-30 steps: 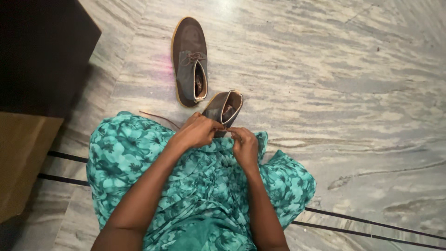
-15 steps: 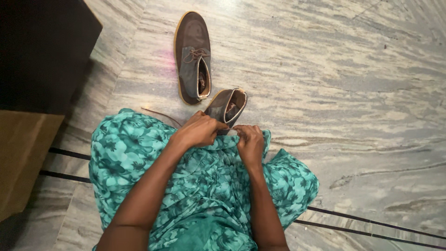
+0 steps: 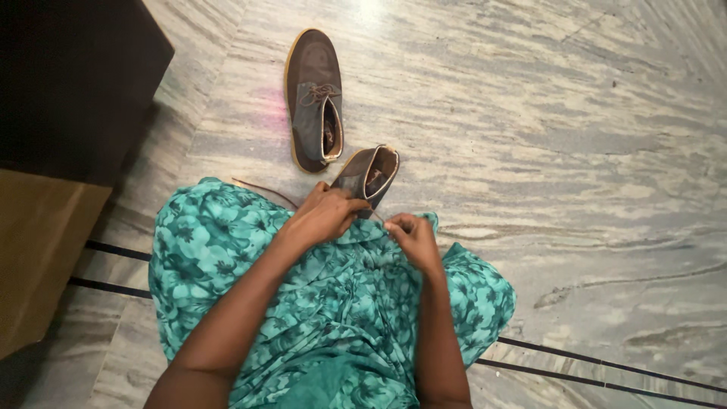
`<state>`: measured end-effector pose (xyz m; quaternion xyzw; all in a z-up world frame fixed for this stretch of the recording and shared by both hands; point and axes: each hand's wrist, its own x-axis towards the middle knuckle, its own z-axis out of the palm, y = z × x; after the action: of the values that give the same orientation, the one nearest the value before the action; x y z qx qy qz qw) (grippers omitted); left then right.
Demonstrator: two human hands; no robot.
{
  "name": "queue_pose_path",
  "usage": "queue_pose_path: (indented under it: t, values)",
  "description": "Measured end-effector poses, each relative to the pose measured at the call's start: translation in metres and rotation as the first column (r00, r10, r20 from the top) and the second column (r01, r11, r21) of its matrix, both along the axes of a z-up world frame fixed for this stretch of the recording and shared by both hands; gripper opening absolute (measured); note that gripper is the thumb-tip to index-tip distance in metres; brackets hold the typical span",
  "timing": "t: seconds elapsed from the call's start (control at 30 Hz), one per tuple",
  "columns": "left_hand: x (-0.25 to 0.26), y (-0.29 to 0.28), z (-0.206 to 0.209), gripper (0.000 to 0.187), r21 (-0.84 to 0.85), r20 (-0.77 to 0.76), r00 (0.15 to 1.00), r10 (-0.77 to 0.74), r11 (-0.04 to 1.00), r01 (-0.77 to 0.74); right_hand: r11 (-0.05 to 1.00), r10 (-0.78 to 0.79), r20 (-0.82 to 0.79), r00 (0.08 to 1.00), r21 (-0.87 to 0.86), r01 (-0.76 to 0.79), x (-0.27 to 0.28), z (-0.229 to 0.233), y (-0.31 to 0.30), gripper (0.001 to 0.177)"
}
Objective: The person sits on the floor and re-laces a pair of grey shoes. They thread the laces through the eyelets and tie them into a knot.
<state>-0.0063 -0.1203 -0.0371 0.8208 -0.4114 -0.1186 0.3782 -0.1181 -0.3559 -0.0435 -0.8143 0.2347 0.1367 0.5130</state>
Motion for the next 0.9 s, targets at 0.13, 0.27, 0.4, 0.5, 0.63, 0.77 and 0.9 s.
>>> queue_pose_path:
  t: [0.13, 0.27, 0.4, 0.5, 0.63, 0.77, 0.9]
  values:
    - [-0.004, -0.003, -0.006, 0.021, -0.130, 0.190, 0.980, 0.063, 0.991, -0.038, 0.967, 0.177, 0.193, 0.965, 0.147, -0.207, -0.008, 0.021, -0.005, 0.010]
    - [-0.004, -0.009, -0.008, 0.013, -0.177, 0.217, 0.968, 0.121, 0.981, -0.083, 0.930, 0.284, 0.428, 0.858, 0.094, -0.355, 0.001, 0.036, 0.016, 0.011]
    - [-0.004, -0.009, -0.010, 0.017, -0.230, 0.127, 0.984, 0.121, 0.969, -0.090, 0.944, 0.278, 0.426, 0.861, 0.047, -0.328, 0.006, 0.034, 0.038, 0.010]
    - [-0.003, -0.011, -0.011, 0.019, -0.243, 0.007, 0.991, 0.136, 0.961, -0.130, 0.958, 0.287, 0.432, 0.855, -0.137, -0.252, 0.007, 0.036, 0.044, 0.011]
    - [-0.002, -0.013, -0.012, 0.022, -0.228, -0.083, 0.989, 0.125, 0.963, -0.141, 0.919, 0.335, 0.485, 0.808, -0.357, -0.167, 0.008, 0.042, 0.053, 0.014]
    - [-0.004, -0.013, -0.012, 0.019, -0.199, -0.103, 0.985, 0.135, 0.968, -0.154, 0.846, 0.417, 0.535, 0.735, -0.524, -0.098, 0.011, 0.043, 0.064, 0.016]
    - [-0.002, -0.013, -0.010, 0.017, -0.149, -0.108, 0.985, 0.133, 0.978, -0.148, 0.766, 0.499, 0.596, 0.629, -0.643, 0.002, 0.015, 0.041, 0.071, 0.015]
